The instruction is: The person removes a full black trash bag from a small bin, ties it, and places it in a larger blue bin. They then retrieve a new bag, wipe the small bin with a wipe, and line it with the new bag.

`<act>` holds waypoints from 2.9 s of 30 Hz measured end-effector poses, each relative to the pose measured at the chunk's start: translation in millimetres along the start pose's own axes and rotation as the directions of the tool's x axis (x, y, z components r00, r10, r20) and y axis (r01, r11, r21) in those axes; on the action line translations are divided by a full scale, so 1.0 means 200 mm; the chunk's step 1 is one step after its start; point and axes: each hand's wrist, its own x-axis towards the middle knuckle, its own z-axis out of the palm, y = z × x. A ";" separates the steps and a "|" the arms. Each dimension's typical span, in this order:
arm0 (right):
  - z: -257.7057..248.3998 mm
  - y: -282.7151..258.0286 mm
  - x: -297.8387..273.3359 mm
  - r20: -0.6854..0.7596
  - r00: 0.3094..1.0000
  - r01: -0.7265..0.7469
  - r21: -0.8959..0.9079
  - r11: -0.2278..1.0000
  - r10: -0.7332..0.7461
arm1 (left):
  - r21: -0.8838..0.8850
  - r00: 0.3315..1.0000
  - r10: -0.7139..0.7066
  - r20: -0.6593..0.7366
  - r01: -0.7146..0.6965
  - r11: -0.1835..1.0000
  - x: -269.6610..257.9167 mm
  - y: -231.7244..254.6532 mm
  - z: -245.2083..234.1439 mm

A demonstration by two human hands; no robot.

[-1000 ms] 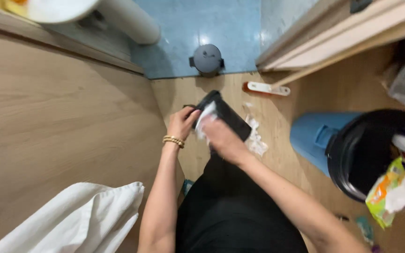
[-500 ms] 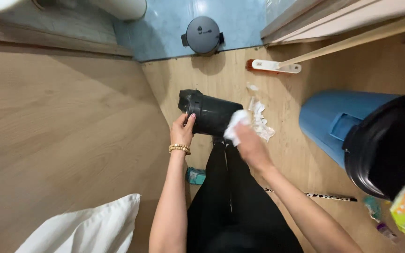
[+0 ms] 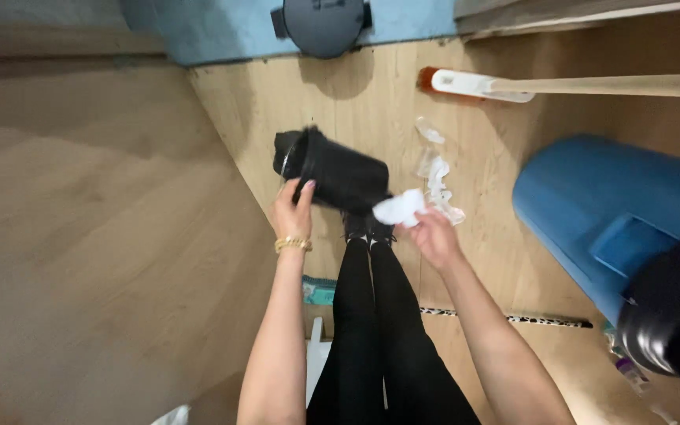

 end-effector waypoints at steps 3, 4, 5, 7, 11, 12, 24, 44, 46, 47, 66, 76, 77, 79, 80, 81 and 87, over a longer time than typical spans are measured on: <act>0.07 -0.08 0.10 -0.074 0.996 -0.043 0.015 0.999 0.044 | 0.062 0.998 0.049 0.028 -0.050 0.997 0.08 -0.05 0.19; -0.01 -0.05 0.19 -0.085 0.995 -0.050 0.010 0.999 0.051 | 0.060 0.999 0.036 0.034 -0.038 0.997 0.12 -0.11 0.27; -0.08 -0.01 0.30 -0.030 0.999 -0.031 0.018 0.999 0.032 | 0.120 0.995 0.104 0.012 -0.104 0.987 0.17 -0.16 0.35; -0.17 0.03 0.49 0.013 1.000 -0.024 0.030 0.999 0.024 | 0.186 0.987 0.159 0.003 -0.157 0.970 0.27 -0.24 0.48; -0.18 0.09 0.78 -0.037 0.999 0.009 -0.042 0.999 -0.010 | 0.322 0.919 0.393 0.039 -0.384 0.865 0.43 -0.41 0.69; -0.16 0.09 0.84 -0.028 0.999 0.016 -0.035 0.999 -0.017 | 0.388 0.888 0.454 0.067 -0.443 0.808 0.48 -0.45 0.75; -0.13 0.30 1.04 -0.214 0.974 -0.100 -0.147 0.984 0.068 | 0.582 0.937 0.318 0.143 -0.340 0.739 0.42 -0.72 0.85; -0.57 0.15 0.35 -0.422 0.906 -0.053 -0.008 0.999 0.045 | 0.513 0.536 0.006 0.844 -0.812 0.280 -0.34 -0.31 0.96; -0.47 0.13 0.30 -0.409 0.912 -0.046 0.002 0.999 0.042 | 0.502 0.531 0.077 0.844 -0.832 0.235 -0.34 -0.28 0.92; -0.44 0.13 0.26 -0.372 0.928 -0.023 -0.011 1.000 0.018 | 0.491 0.516 0.099 0.851 -0.848 0.200 -0.35 -0.24 0.90; -0.01 -0.33 -0.60 -0.329 0.668 0.185 -0.795 0.578 -0.667 | 0.374 0.340 0.175 0.924 -0.900 -0.226 -0.59 1.21 0.48; -0.32 -0.77 -1.35 -0.352 0.386 0.600 -0.607 0.522 -0.853 | 0.148 0.065 0.331 0.941 -0.962 -0.230 -1.30 1.70 0.81; -0.39 -0.80 -1.41 -0.372 0.315 0.653 -0.582 0.484 -0.873 | 0.046 -0.019 0.392 0.920 -0.987 -0.155 -1.36 1.69 0.86; -0.55 -0.87 -1.50 -0.400 0.230 0.709 -0.556 0.434 -0.887 | -0.070 -0.109 0.458 0.882 -0.992 -0.101 -1.51 1.73 0.96; -0.65 -0.90 -1.54 -0.502 0.233 0.783 -0.411 0.467 -0.833 | -0.163 -0.169 0.537 0.827 -0.985 -0.059 -1.59 1.78 1.00; -0.74 -0.92 -1.57 -0.595 0.254 0.840 -0.254 0.479 -0.762 | -0.258 -0.218 0.608 0.763 -0.966 -0.022 -1.68 1.81 1.04; -1.13 -1.07 -1.82 -0.758 0.315 0.896 0.040 0.442 -0.571 | -0.131 -0.130 0.527 0.840 -0.991 -0.035 -2.21 2.31 1.29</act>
